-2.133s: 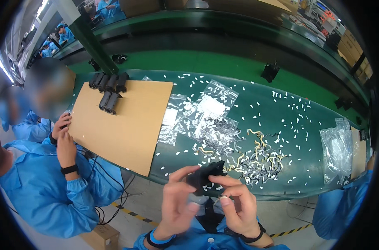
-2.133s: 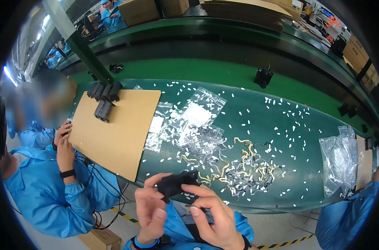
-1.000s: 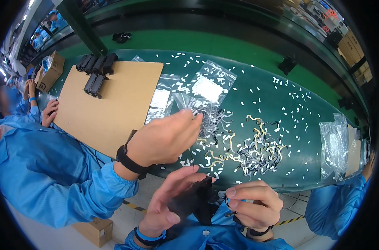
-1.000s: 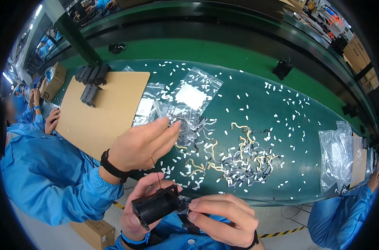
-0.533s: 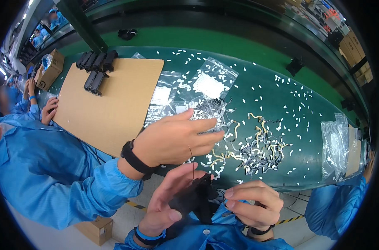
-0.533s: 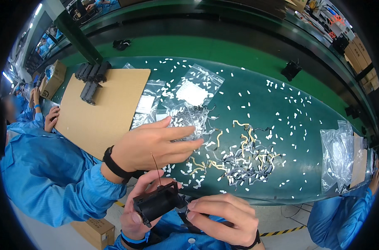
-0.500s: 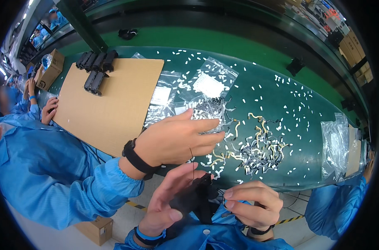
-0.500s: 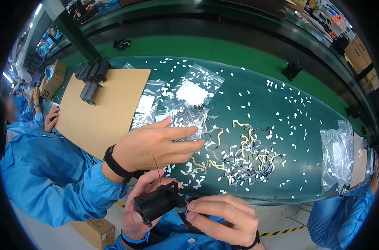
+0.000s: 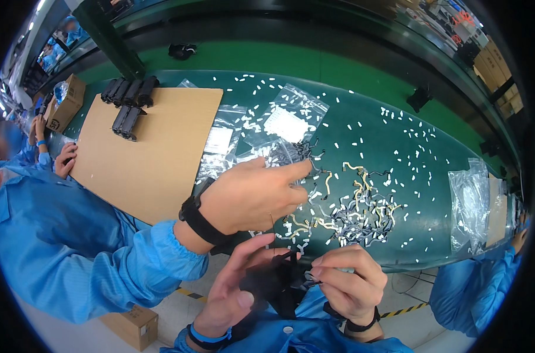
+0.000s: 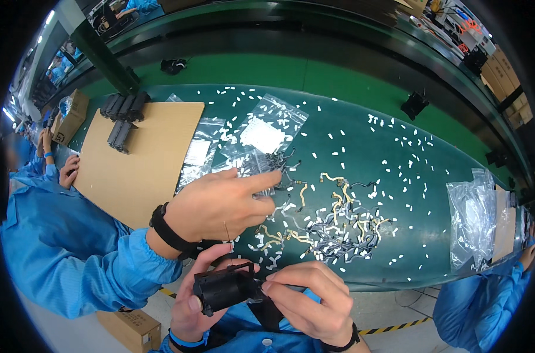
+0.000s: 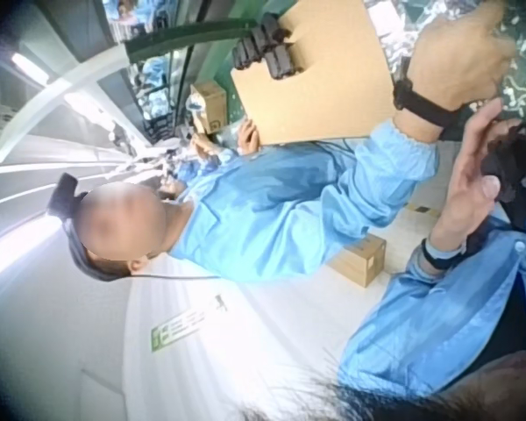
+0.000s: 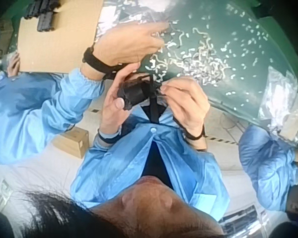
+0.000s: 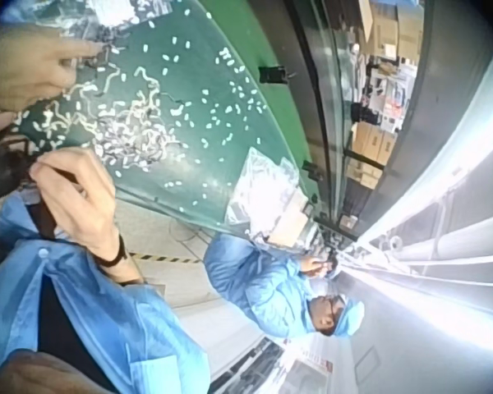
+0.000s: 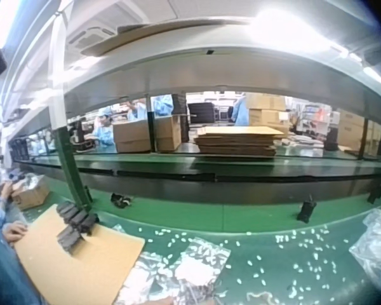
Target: The worker is manually assembling small wire harnesses and metal clips into black plastic electronic housings.
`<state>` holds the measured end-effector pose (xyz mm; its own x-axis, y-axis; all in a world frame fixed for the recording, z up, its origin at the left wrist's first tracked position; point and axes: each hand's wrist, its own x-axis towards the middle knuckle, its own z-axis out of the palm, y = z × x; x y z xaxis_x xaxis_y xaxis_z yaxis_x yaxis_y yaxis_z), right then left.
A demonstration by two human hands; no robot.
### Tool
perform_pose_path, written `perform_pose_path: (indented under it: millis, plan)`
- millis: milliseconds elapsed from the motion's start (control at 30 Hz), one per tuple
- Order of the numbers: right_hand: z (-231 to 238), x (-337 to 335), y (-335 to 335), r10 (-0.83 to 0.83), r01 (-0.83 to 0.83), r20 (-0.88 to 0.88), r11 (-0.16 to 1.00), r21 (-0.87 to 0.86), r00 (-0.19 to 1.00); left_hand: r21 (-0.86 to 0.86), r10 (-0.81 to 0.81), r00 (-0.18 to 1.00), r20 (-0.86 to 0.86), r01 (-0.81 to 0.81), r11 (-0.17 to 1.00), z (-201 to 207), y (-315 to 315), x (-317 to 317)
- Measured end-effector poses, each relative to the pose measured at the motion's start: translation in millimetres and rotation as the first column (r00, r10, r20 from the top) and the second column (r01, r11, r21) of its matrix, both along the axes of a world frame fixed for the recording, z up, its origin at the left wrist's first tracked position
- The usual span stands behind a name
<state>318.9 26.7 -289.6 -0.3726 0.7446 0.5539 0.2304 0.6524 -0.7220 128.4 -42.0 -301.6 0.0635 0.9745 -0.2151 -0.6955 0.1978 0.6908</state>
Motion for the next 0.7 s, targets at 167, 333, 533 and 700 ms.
perform_pose_path:
  millis: [167, 333, 533, 700]
  plan:
    - [5, 5, 3, 0.079, -0.066, 0.13, 0.993, -0.099, 0.988, -0.025, -0.005, 1.0, 0.026, 0.006, 1.0, -4, -1, -4]
    - [8, 4, 3, 0.045, -0.026, 0.115, 0.987, -0.159, 0.992, -0.052, 0.004, 0.999, 0.05, -0.001, 0.999, -1, 0, -2]
    - [10, 2, 4, 0.074, -0.015, 0.218, 0.965, -0.26, 0.973, -0.03, -0.001, 1.0, -0.031, 0.0, 1.0, -3, 5, -3]
    - [9, -7, 0, 0.087, -0.08, -0.008, 0.861, -0.502, 0.996, 0.029, -0.078, 0.983, 0.168, 0.074, 0.997, -13, 0, -7]
